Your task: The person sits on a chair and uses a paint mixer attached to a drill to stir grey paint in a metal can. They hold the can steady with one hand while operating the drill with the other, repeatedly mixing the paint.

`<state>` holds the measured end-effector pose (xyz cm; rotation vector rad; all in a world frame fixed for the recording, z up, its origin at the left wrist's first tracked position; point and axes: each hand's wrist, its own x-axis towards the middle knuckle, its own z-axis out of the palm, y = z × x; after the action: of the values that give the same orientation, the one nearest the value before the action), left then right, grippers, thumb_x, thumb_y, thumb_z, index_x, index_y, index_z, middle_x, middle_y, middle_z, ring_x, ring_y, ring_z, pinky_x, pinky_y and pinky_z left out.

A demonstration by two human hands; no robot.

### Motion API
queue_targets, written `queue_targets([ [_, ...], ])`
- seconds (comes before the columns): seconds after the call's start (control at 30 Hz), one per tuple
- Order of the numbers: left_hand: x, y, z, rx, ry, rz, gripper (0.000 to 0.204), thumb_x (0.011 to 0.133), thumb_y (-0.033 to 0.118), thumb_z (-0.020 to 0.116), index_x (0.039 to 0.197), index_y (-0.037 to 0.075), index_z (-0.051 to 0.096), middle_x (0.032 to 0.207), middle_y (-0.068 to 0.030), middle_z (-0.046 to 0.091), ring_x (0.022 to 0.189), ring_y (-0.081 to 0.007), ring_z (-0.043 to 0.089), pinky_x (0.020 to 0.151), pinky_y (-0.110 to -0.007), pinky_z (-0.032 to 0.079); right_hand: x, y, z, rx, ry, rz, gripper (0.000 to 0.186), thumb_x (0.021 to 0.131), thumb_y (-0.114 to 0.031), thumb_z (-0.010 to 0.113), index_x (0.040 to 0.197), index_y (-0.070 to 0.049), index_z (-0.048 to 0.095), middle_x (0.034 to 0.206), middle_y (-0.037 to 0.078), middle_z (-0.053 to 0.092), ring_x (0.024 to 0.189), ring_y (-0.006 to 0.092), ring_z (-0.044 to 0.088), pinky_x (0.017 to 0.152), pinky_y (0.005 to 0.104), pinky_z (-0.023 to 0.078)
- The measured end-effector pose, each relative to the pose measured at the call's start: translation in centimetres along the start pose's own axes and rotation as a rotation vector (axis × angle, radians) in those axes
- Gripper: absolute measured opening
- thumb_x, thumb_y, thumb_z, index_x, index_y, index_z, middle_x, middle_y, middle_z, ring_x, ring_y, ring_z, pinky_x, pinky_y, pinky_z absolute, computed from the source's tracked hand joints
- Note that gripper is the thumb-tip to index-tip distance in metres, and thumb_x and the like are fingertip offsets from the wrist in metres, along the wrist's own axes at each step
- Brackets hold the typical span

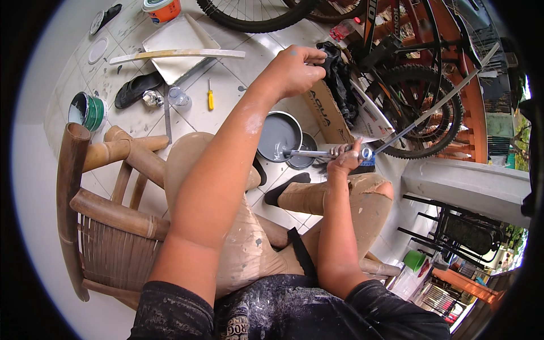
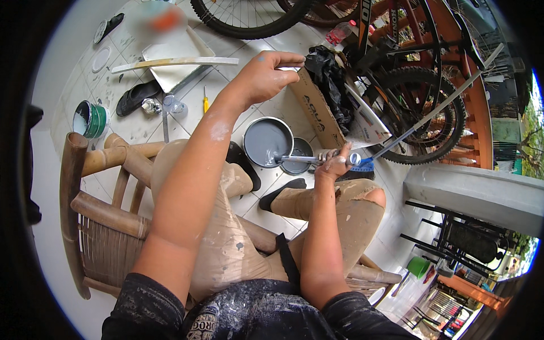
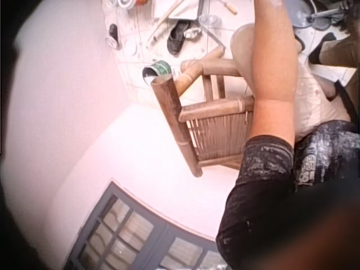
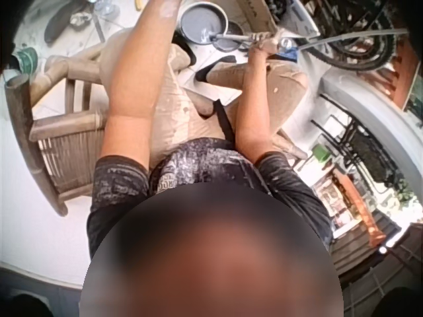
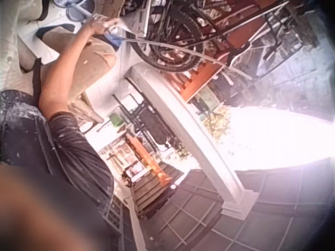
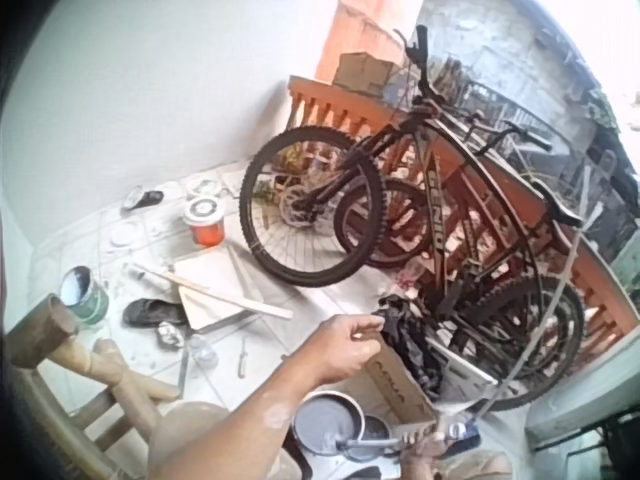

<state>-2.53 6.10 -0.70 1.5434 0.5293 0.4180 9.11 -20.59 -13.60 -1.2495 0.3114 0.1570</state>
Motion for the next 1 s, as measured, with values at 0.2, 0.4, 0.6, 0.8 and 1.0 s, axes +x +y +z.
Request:
queue_targets([
  [0.2, -0.3, 0.0, 0.4, 0.02, -0.04, -0.017, 0.053, 0.092, 0.016, 0.07, 0.144, 0.002, 0.068, 0.139, -0.0125, 0.073, 0.126, -0.0224, 0.07, 0.109, -0.034, 0.051, 1.0, -2.0, -0.9, 0.022, 0.239, -0.011, 0.042, 0.104, -0.049, 0.068, 0.087, -0.017, 0.047, 0.057, -0.001, 0.039, 0.046, 0.0146, 0.038, 0.044, 0.0363, 0.036],
  [0.4, -0.2, 0.2, -0.2, 0.043, -0.011, -0.024, 0.053, 0.093, 0.016, 0.068, 0.144, 0.001, 0.067, 0.141, -0.0136, 0.072, 0.13, -0.0231, 0.068, 0.111, -0.035, 0.05, 0.2, -8.9, 1.6, 0.121, -0.004, -0.051, 0.039, 0.107, -0.047, 0.062, 0.087, -0.019, 0.043, 0.059, -0.001, 0.037, 0.048, 0.0142, 0.036, 0.045, 0.033, 0.031],
  [0.6, -0.1, 0.2, 0.2, 0.043, -0.014, -0.025, 0.053, 0.093, 0.016, 0.068, 0.143, 0.0, 0.068, 0.14, -0.0144, 0.073, 0.129, -0.0236, 0.069, 0.111, -0.034, 0.05, -0.6, -10.2, 5.0, 0.144, -0.386, -0.162, 0.032, 0.109, -0.042, 0.06, 0.092, -0.018, 0.046, 0.054, -0.001, 0.033, 0.041, 0.0138, 0.033, 0.042, 0.0309, 0.033],
  [0.8, -0.3, 0.2, -0.1, 0.004, -0.015, -0.037, 0.054, 0.092, 0.015, 0.07, 0.144, 0.001, 0.067, 0.141, -0.0148, 0.072, 0.129, -0.0231, 0.069, 0.11, -0.033, 0.051, -0.6, -4.8, 6.9, -0.108, -0.465, -0.292, 0.039, 0.109, -0.033, 0.064, 0.078, -0.014, 0.049, 0.053, 0.0, 0.041, 0.041, 0.0129, 0.04, 0.038, 0.0316, 0.034],
  [1.0, -0.1, -0.1, -0.2, -0.017, 0.02, -0.006, 0.057, 0.087, 0.022, 0.072, 0.14, 0.003, 0.07, 0.137, -0.0175, 0.074, 0.125, -0.0279, 0.072, 0.109, -0.035, 0.054, 0.9, -0.6, 3.1, -0.102, -0.162, -0.129, 0.043, 0.106, -0.031, 0.069, 0.071, -0.015, 0.049, 0.051, -0.001, 0.041, 0.036, 0.0135, 0.037, 0.035, 0.0322, 0.03],
])
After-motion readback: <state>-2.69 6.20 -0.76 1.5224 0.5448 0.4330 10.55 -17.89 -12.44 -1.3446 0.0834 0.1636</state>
